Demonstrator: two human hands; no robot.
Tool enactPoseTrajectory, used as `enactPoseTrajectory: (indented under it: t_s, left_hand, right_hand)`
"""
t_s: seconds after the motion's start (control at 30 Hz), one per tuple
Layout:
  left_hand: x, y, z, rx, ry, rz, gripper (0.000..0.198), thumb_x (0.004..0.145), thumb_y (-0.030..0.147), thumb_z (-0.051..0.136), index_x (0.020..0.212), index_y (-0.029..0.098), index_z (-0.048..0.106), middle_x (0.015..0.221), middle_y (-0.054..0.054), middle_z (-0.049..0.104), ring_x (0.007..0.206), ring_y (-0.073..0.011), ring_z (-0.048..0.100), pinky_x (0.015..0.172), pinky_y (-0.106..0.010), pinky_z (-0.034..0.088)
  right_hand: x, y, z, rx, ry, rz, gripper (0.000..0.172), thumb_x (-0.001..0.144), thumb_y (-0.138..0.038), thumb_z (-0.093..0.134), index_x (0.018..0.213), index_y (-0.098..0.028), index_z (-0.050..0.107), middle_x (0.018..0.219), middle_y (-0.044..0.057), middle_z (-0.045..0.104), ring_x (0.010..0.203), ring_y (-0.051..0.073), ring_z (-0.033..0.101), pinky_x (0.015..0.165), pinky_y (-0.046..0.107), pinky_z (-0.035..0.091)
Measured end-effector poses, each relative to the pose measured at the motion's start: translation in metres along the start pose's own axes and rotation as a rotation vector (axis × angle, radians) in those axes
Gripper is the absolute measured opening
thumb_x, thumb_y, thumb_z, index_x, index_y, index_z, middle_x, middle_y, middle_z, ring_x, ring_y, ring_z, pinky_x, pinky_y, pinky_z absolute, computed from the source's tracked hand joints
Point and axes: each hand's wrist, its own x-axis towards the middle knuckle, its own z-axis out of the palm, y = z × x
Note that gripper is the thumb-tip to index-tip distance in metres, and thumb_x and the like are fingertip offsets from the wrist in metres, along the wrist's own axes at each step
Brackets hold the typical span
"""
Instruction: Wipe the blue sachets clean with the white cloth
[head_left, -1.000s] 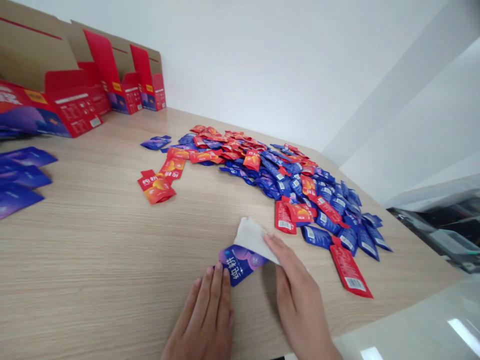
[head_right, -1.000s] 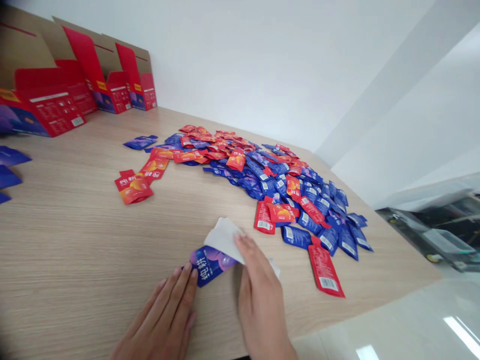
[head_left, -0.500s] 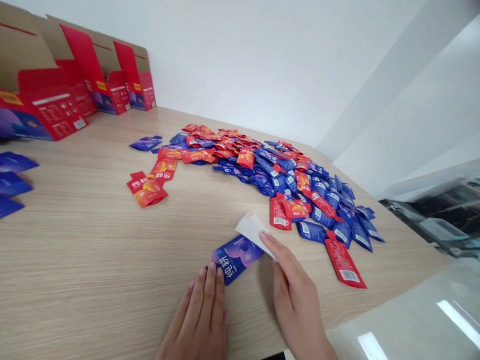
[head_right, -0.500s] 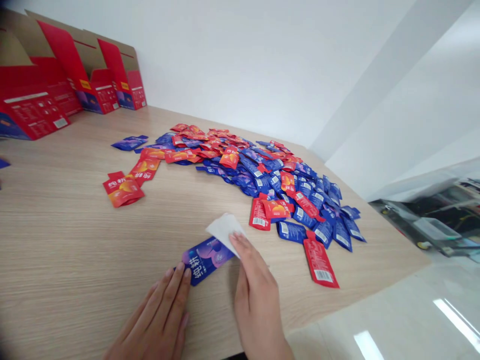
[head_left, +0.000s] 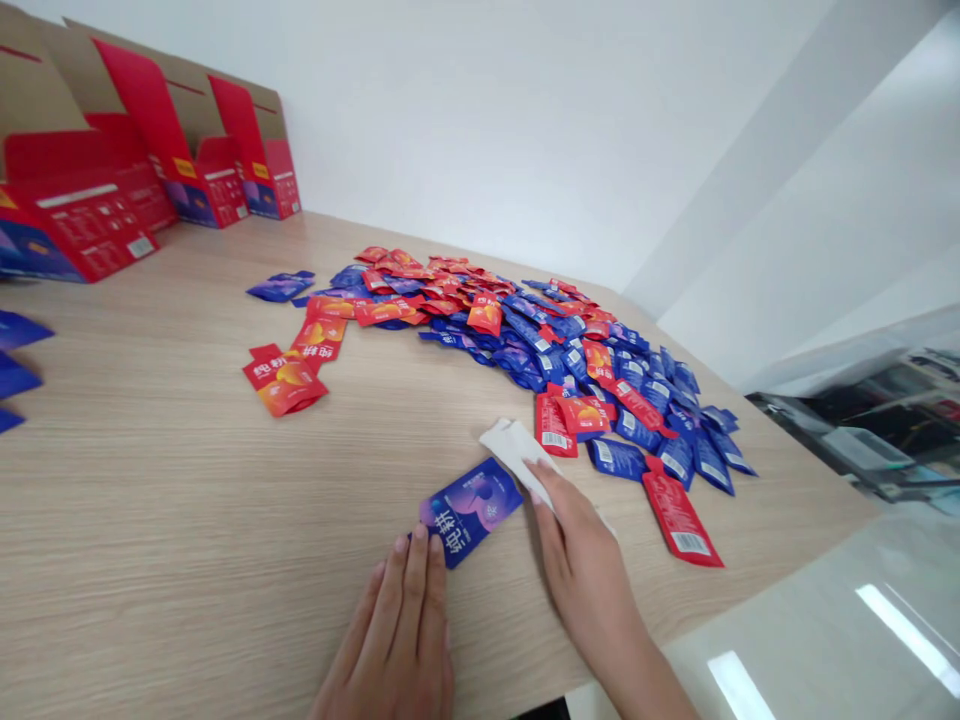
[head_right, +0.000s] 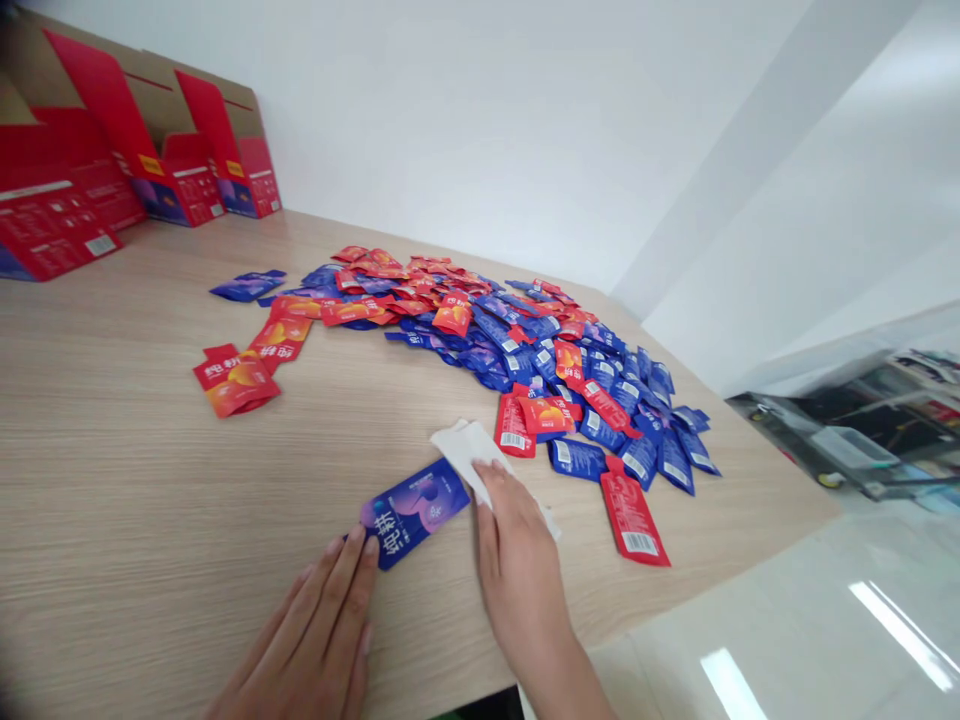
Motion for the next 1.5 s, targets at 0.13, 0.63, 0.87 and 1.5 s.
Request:
enactPoseTrajectory:
  t_s: [0.13,0.63,0.87,1.5]
  left_hand:
    - [-0.002,0.008,0.001,-0.067,-0.007,-0.061,0.053,0.096,0.027,0.044,0.141,0.006,0.061,0.144,-0.015,0.070,0.131,-0.0280,0.066,0.110,-0.041,0.047]
    - [0.006,0.017,-0.006,-0.187,0.000,-0.211,0.052,0.098,0.025,0.039,0.142,0.007,0.060,0.147,-0.012,0.069,0.135,-0.0253,0.065,0.114,-0.039,0.045]
    - [-0.001,0.007,-0.002,-0.103,-0.014,-0.113,0.054,0.096,0.026,0.039,0.142,0.005,0.060,0.142,-0.014,0.072,0.131,-0.0268,0.067,0.111,-0.039,0.048]
    - [-0.006,0.000,0.001,-0.064,-0.039,-0.006,0.063,0.094,0.032,0.046,0.149,0.004,0.053,0.152,-0.016,0.064,0.139,-0.0286,0.061,0.112,-0.040,0.049]
  right_hand:
    - [-0.003,-0.036,0.010,0.068,0.004,-0.148,0.047,0.108,-0.016,0.044,0.153,-0.022,0.057,0.154,0.007,0.064,0.148,0.022,0.056,0.121,0.045,0.052]
    - [-0.001,-0.017,0.007,0.064,0.006,-0.032,0.045,0.108,-0.019,0.046,0.150,-0.022,0.061,0.150,0.011,0.068,0.139,0.027,0.065,0.115,0.051,0.057]
    - [-0.002,-0.040,0.036,0.030,-0.152,-0.354,0.063,0.094,0.005,0.042,0.150,-0.017,0.061,0.156,0.009,0.063,0.149,0.022,0.055,0.125,0.046,0.048]
    - [0.003,-0.015,0.019,0.035,-0.130,-0.209,0.060,0.098,-0.001,0.045,0.153,-0.021,0.059,0.154,0.012,0.064,0.147,0.026,0.057,0.123,0.055,0.048]
